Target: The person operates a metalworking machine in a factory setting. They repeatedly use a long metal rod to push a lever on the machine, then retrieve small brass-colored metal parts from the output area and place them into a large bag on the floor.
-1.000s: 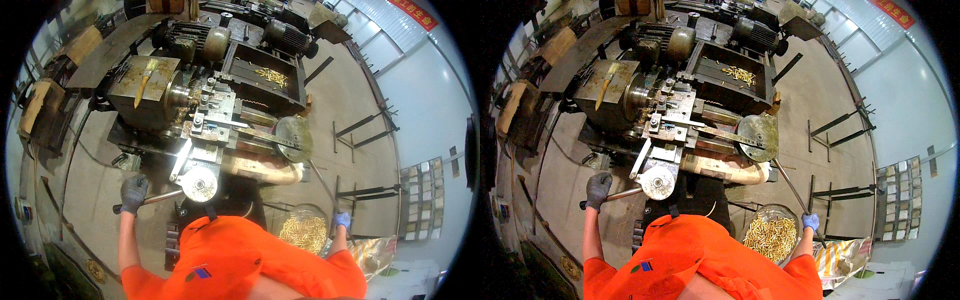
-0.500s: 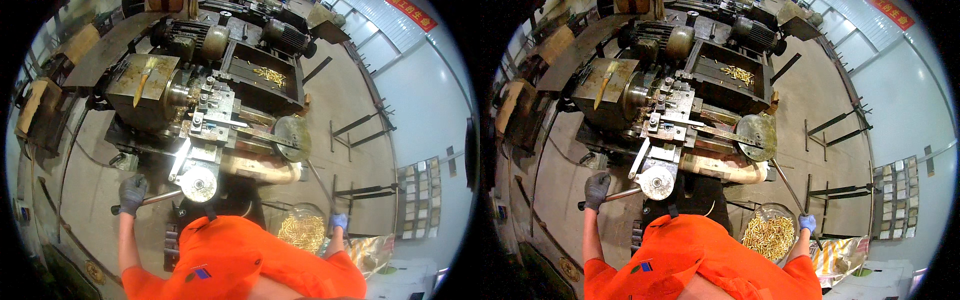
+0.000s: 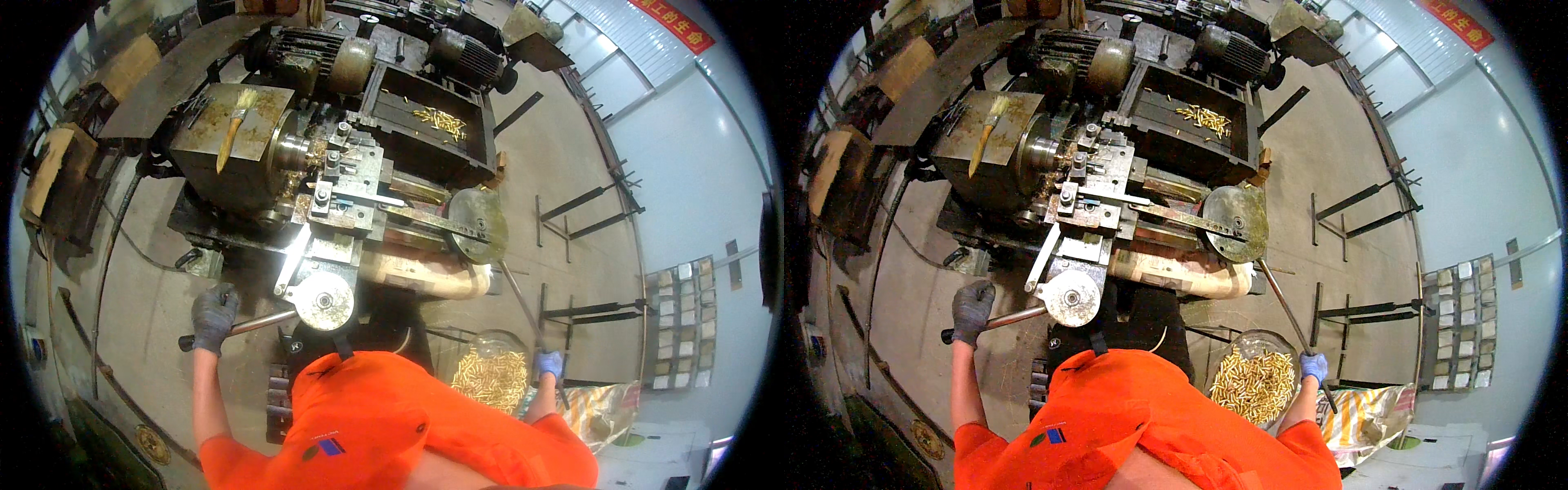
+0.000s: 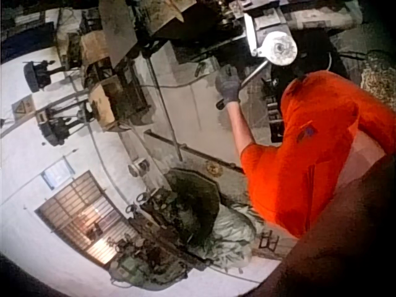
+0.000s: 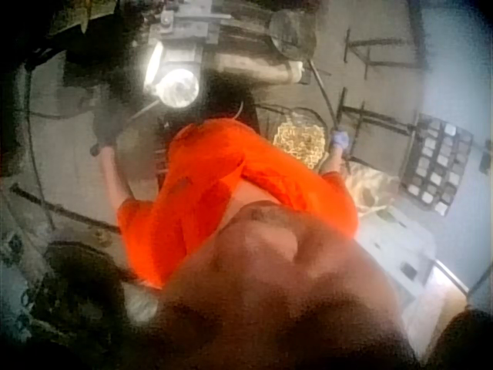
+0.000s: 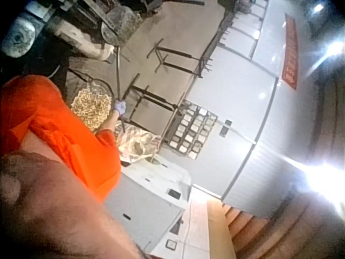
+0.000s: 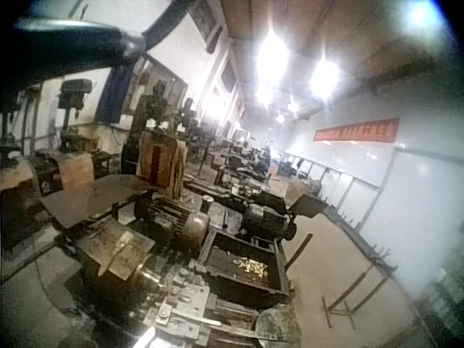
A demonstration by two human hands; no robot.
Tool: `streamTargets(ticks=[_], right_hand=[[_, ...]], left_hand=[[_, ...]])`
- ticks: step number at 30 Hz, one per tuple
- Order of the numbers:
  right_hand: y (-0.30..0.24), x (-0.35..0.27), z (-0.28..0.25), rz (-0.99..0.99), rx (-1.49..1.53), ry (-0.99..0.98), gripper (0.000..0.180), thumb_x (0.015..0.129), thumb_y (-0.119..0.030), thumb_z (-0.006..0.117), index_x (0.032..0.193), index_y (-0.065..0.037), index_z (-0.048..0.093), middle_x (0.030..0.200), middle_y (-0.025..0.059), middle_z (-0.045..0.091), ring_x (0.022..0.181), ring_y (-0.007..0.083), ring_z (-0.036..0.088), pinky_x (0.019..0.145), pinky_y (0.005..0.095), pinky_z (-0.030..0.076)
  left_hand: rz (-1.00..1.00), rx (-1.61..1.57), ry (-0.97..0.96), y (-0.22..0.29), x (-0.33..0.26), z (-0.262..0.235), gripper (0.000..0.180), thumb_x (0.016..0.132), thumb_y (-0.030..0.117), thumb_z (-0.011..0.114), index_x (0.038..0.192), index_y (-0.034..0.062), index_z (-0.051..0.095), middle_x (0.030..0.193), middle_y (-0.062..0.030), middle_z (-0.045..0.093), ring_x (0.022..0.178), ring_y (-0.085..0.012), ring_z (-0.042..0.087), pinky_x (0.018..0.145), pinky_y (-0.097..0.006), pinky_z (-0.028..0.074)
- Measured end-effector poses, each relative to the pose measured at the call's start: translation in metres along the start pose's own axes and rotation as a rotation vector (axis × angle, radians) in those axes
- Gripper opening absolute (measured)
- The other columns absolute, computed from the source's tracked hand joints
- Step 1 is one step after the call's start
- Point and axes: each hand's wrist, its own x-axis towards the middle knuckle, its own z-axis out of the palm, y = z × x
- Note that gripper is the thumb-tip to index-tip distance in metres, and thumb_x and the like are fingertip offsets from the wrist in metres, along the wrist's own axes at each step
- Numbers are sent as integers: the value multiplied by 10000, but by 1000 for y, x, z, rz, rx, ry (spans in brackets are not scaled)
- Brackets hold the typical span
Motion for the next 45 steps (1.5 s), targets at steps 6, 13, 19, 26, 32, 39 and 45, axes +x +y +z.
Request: streamTargets(ticks=[6, 13, 19, 26, 32, 39, 45], right_hand=[[-5, -10, -8, 1, -11, -19, 490, 662, -457, 642, 861, -10, 676, 928, 234, 640, 900, 367, 620, 792, 428, 490], [-4, -18, -8, 20, -23, 1, 486, 659, -449, 650, 873, -13, 676, 936, 245, 635, 909, 376, 616, 804, 427, 484], [-10, -28, -15, 45, -10, -72, 492, 681, -443, 655, 901, -3, 668, 957, 237, 635, 937, 366, 610, 816, 412, 481], [-1, -32, -6, 52, -4, -35, 492, 676, -439, 649, 889, 5, 671, 954, 236, 635, 938, 370, 608, 813, 414, 482], [4, -38, -3, -13, 23, -10, 471, 656, -381, 633, 877, 34, 665, 913, 276, 620, 876, 399, 613, 735, 442, 485], [-2, -51, -9, 30, 22, -49, 417, 635, -347, 632, 829, 21, 661, 893, 266, 628, 878, 390, 617, 741, 433, 488], [2, -56, -6, -2, 58, -11, 436, 667, -345, 616, 821, 61, 648, 880, 284, 616, 882, 418, 606, 736, 439, 482]], left_hand=[[-7, -78, 15, 2, -2, 0, 220, 764, 209, 651, 895, 34, 680, 741, -156, 656, 641, -242, 641, 613, -336, 496], [38, 50, 32, 2, -2, 0, 221, 757, 197, 636, 904, 37, 680, 771, -169, 656, 683, -284, 644, 641, -357, 498], [19, 28, 15, -1, -1, 0, 204, 761, 204, 634, 893, 54, 677, 792, -167, 649, 708, -311, 636, 647, -381, 491], [-21, 64, -13, 8, -2, -5, 218, 764, 205, 640, 918, 55, 678, 800, -172, 651, 718, -311, 638, 656, -375, 493], [-53, 38, -21, 6, -3, -5, 228, 757, 199, 639, 931, 58, 678, 813, -168, 657, 735, -298, 647, 672, -372, 499], [3, 103, 33, 3, -4, -3, 217, 751, 210, 632, 911, 74, 684, 771, -163, 646, 710, -306, 636, 658, -381, 494], [-32, 42, 11, 15, -5, -7, 215, 769, 222, 623, 914, 75, 686, 714, -161, 629, 650, -298, 621, 611, -387, 475]])
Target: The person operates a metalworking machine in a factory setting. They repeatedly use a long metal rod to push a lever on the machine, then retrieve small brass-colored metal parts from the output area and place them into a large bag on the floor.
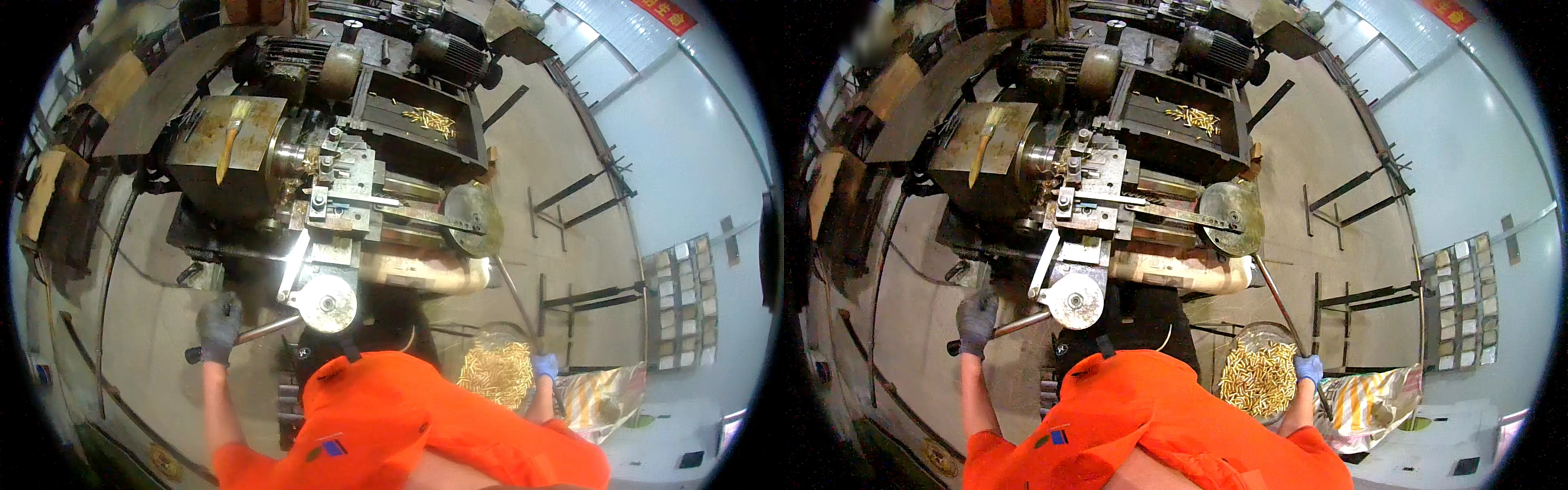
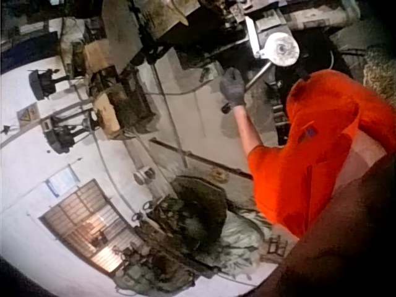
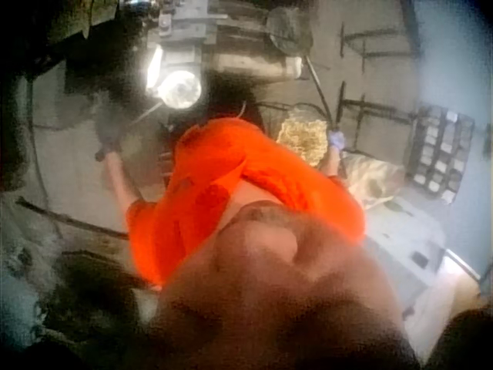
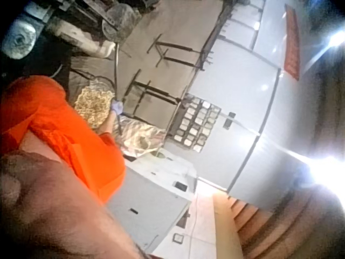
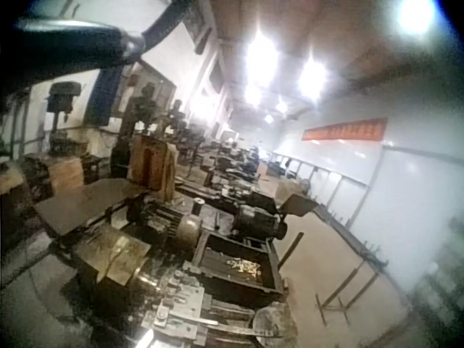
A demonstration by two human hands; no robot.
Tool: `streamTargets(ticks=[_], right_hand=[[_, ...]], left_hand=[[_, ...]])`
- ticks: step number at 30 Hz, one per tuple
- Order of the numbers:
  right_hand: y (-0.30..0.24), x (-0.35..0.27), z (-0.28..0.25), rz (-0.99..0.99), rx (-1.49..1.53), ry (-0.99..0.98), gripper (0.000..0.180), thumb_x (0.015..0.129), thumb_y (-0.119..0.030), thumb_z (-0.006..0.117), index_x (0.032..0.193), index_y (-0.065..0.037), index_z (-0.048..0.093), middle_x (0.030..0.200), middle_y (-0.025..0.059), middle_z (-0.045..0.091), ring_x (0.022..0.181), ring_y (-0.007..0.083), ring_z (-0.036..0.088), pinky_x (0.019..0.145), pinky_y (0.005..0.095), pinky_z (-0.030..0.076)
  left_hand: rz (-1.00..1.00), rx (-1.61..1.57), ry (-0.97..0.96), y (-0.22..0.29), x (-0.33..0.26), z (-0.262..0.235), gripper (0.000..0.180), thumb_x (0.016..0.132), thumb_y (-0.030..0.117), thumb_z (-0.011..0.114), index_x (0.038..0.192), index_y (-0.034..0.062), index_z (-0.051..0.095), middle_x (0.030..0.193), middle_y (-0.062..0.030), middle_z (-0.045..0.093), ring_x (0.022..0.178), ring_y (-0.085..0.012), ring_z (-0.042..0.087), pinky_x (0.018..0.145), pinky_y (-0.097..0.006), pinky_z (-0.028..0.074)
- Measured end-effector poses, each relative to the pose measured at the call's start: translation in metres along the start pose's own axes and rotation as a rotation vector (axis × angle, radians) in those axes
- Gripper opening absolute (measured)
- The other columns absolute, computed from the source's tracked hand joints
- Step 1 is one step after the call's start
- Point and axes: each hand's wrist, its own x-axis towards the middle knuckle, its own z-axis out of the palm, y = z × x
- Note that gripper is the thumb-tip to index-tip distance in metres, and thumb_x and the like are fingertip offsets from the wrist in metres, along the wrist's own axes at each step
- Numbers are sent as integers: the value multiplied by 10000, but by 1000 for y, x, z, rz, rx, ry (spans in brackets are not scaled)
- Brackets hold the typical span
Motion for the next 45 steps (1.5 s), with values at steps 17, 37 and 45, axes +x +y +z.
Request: streamTargets(ticks=[17, 37, 45], right_hand=[[-155, 45, 0, -406, 19, 390, 390, 669, -452, 662, 932, -165, 688, 832, 104, 666, 772, 301, 617, 721, 439, 453], [-282, 266, -23, -540, -171, 314, 419, 750, -437, 607, 1043, -138, 640, 1049, 130, 629, 1035, 308, 552, 969, 448, 341], [-246, 255, -13, -581, -148, 255, 348, 751, -424, 602, 737, -82, 664, 772, 173, 641, 768, 361, 603, 690, 438, 451]], left_hand=[[-178, -49, 25, -68, -7, -43, 161, 818, 168, 606, 859, 23, 664, 638, -89, 611, 537, -154, 576, 522, -322, 468], [-713, -404, -67, -38, -116, -10, 246, 846, 188, 504, 708, 31, 633, 507, -40, 511, 386, -115, 465, 358, -267, 354], [-825, -473, -60, 7, -163, -3, 250, 820, 185, 557, 625, 28, 551, 513, -32, 484, 357, -133, 464, 316, -266, 340]])
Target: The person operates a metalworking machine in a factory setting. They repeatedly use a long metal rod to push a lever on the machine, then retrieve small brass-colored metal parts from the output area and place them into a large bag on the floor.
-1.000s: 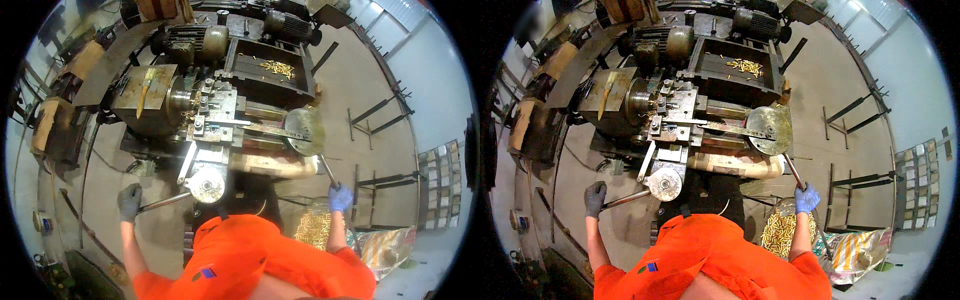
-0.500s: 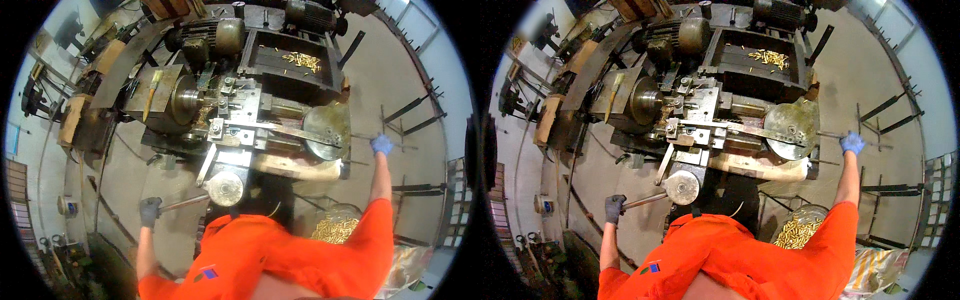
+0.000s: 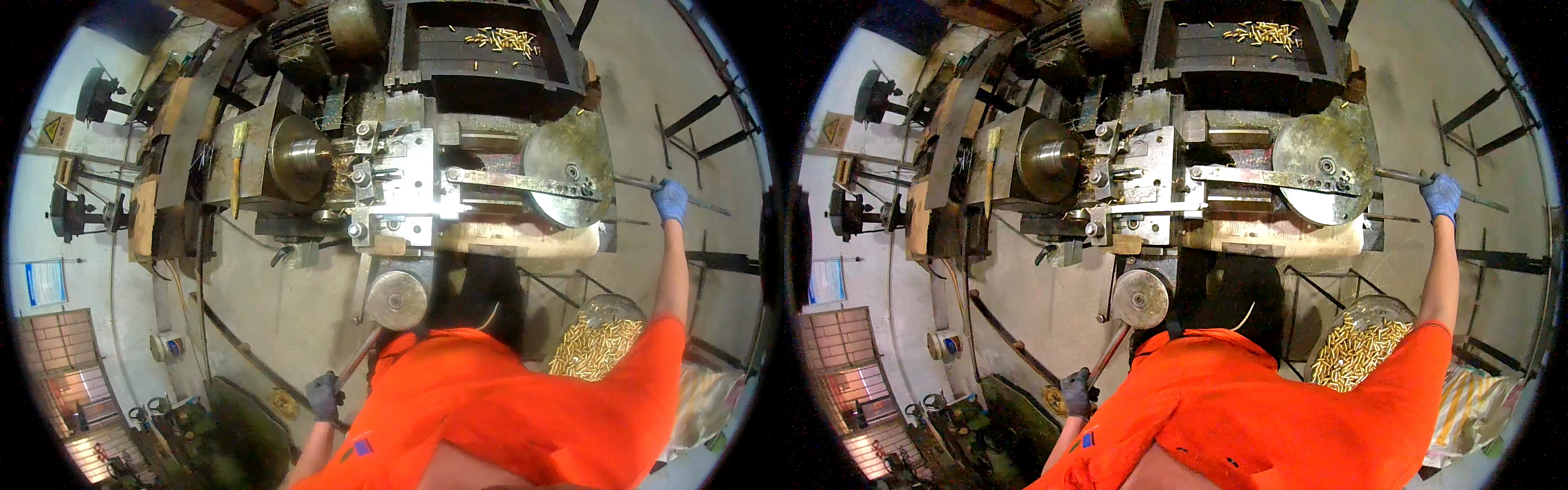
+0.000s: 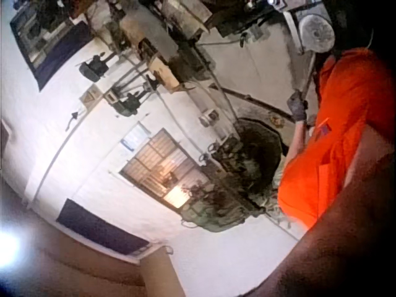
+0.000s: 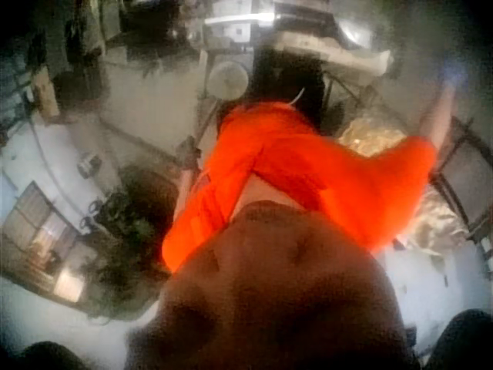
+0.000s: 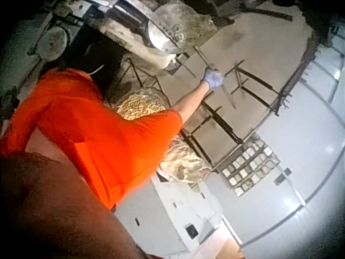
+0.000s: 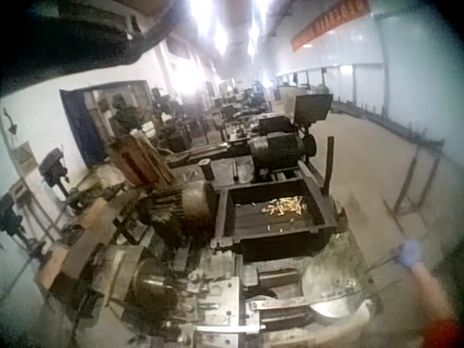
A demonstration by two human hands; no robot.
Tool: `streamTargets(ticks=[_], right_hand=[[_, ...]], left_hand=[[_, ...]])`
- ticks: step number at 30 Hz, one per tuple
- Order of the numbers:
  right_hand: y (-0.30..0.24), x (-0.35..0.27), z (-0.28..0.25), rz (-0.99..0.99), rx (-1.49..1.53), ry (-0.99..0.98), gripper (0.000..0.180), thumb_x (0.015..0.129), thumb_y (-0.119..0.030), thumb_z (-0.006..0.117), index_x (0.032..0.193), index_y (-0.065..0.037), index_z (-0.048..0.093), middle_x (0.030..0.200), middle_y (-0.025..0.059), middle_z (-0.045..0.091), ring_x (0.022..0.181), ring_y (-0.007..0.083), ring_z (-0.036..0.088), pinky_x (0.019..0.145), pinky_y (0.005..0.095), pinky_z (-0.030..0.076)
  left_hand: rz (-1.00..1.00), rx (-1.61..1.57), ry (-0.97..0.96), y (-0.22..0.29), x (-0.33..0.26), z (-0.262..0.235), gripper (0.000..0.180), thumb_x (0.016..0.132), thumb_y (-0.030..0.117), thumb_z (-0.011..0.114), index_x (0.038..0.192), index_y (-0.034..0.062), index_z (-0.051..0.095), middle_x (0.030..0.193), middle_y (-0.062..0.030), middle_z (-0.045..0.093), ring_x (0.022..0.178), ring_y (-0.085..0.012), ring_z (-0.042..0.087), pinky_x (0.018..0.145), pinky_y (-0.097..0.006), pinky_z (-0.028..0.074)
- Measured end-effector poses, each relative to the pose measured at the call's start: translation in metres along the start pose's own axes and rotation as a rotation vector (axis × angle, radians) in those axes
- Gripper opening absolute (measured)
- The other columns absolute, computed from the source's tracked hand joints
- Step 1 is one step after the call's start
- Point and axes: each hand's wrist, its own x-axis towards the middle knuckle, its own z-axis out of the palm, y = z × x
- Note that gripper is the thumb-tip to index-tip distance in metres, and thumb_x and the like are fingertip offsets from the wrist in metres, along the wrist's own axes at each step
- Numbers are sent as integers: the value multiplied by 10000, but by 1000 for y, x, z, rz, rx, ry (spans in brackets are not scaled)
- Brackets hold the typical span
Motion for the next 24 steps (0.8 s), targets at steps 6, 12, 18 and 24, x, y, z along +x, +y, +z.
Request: streamTargets(ticks=[6, 12, 18, 24], right_hand=[[12, -38, 6, 10, 21, 84, 357, 754, -419, 591, 654, -82, 650, 687, 178, 623, 675, 380, 599, 631, 458, 458], [-2, -46, -10, 113, -6, 45, 382, 759, -439, 588, 673, -74, 664, 710, 184, 631, 695, 375, 612, 638, 455, 468], [2, -64, -6, 133, 20, -58, 372, 755, -437, 586, 723, -78, 680, 733, 199, 629, 707, 378, 613, 648, 435, 484], [4, -102, -8, 184, -4, -134, 398, 749, -453, 584, 766, -69, 688, 823, 177, 653, 742, 357, 637, 666, 421, 503]], left_hand=[[-98, -16, 83, -7, -4, 5, 259, 817, 201, 562, 662, -6, 577, 509, -54, 507, 351, -152, 483, 313, -279, 349], [-90, -18, 82, -1, -9, 8, 257, 837, 175, 558, 653, -3, 568, 495, -60, 499, 347, -154, 482, 308, -277, 346], [-31, -41, 21, -7, -2, 4, 288, 855, 208, 572, 666, -9, 571, 518, -66, 518, 358, -152, 493, 304, -282, 364], [111, 318, -233, 12, 26, -17, 296, 866, 246, 576, 738, -18, 614, 568, -67, 569, 454, -139, 544, 418, -292, 428]])
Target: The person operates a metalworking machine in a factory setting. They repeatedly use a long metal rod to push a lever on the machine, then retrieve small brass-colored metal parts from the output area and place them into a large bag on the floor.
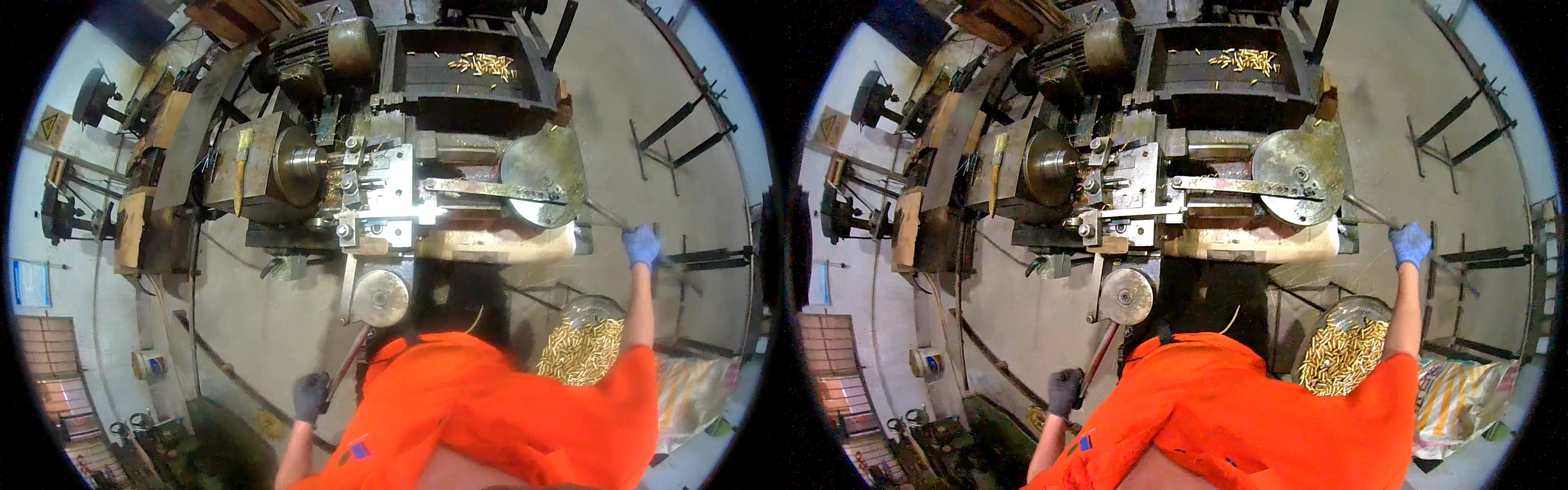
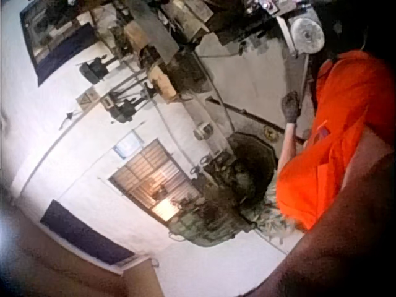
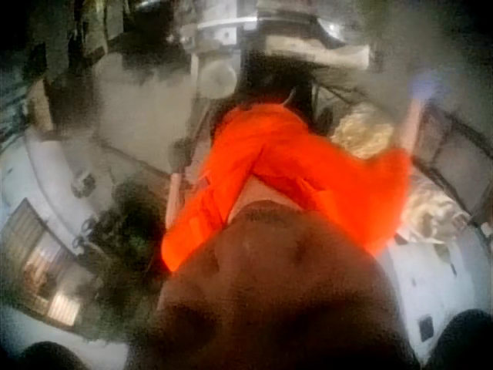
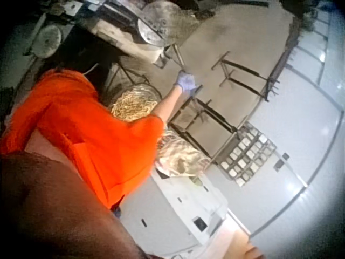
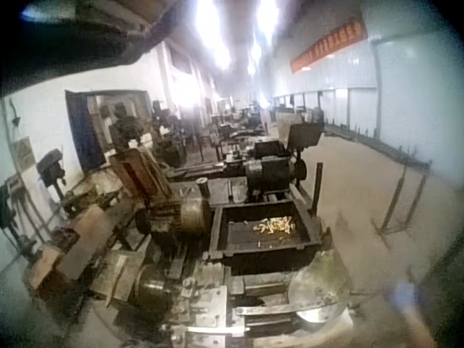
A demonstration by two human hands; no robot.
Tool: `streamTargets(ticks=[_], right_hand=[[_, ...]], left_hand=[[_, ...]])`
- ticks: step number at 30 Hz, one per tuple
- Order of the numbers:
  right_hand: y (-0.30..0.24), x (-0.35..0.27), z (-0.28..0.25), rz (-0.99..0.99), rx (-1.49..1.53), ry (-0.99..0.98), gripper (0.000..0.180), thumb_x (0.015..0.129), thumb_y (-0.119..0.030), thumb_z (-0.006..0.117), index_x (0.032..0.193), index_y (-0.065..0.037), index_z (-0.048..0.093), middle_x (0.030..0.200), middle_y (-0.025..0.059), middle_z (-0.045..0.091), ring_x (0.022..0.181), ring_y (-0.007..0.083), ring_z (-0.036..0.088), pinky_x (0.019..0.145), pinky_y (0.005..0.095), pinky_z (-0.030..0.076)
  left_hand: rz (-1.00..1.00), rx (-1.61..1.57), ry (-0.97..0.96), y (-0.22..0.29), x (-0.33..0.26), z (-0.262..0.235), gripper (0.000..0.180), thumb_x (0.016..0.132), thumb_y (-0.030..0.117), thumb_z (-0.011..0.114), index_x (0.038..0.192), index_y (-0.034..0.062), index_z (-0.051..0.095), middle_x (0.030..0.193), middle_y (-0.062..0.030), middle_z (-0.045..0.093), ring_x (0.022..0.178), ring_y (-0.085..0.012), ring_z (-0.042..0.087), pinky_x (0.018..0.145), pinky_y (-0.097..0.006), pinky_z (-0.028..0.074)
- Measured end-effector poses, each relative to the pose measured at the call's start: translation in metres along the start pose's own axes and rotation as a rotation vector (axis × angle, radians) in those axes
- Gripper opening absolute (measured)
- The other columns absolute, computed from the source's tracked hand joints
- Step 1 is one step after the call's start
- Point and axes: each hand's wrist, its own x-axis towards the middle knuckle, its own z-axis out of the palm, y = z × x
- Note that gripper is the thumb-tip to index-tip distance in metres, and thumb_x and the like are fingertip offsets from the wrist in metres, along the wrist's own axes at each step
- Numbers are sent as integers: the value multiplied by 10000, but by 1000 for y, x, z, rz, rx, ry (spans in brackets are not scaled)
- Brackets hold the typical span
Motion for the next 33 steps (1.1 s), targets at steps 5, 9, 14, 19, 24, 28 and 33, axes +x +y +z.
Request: streamTargets(ticks=[5, 9, 14, 19, 24, 28, 33], right_hand=[[3, -35, 2, 5, 43, 107, 407, 691, -451, 616, 737, -54, 696, 751, 202, 638, 681, 354, 643, 586, 416, 493], [-2, -56, -10, 79, 82, 21, 428, 678, -472, 627, 748, -56, 698, 764, 205, 642, 706, 360, 645, 635, 430, 505], [-11, -80, -22, 139, 120, -17, 489, 707, -502, 594, 816, -35, 689, 823, 224, 634, 804, 383, 635, 688, 433, 505], [-11, -84, -28, 146, 151, -40, 516, 701, -516, 594, 811, -20, 689, 817, 240, 629, 802, 379, 638, 703, 428, 505], [-13, -87, -32, 141, 199, -56, 514, 700, -512, 597, 806, -17, 688, 810, 246, 627, 810, 380, 637, 713, 423, 502], [-12, -88, -28, 131, 181, -11, 502, 700, -510, 600, 816, -30, 690, 813, 237, 630, 813, 377, 637, 711, 425, 502], [-8, -86, -30, 124, 234, -73, 469, 694, -508, 612, 825, -65, 697, 837, 210, 640, 830, 374, 634, 723, 426, 504]], left_hand=[[469, 11, 148, 108, 47, -8, 289, 861, 271, 572, 769, 4, 637, 584, -88, 616, 512, -145, 571, 529, -294, 447], [633, -136, -13, 208, 83, 4, 365, 879, 356, 554, 854, 1, 639, 706, -90, 642, 621, -127, 583, 570, -297, 435], [980, 117, 304, 267, 111, 45, 334, 824, 349, 603, 822, 18, 651, 688, -149, 621, 582, -199, 571, 583, -330, 443], [914, 21, 243, 272, 122, 36, 292, 807, 293, 597, 728, 16, 646, 626, -167, 587, 544, -248, 560, 563, -342, 438], [1036, -76, 360, 250, 123, 11, 285, 833, 237, 600, 710, -20, 612, 585, -116, 568, 531, -132, 510, 534, -315, 415], [902, -165, 150, 243, 132, -1, 344, 842, 324, 615, 868, -15, 668, 676, -79, 639, 591, -115, 540, 587, -286, 441], [806, 97, 43, 294, 113, 21, 403, 819, 429, 588, 876, 42, 687, 760, -108, 662, 695, -205, 617, 656, -318, 471]])
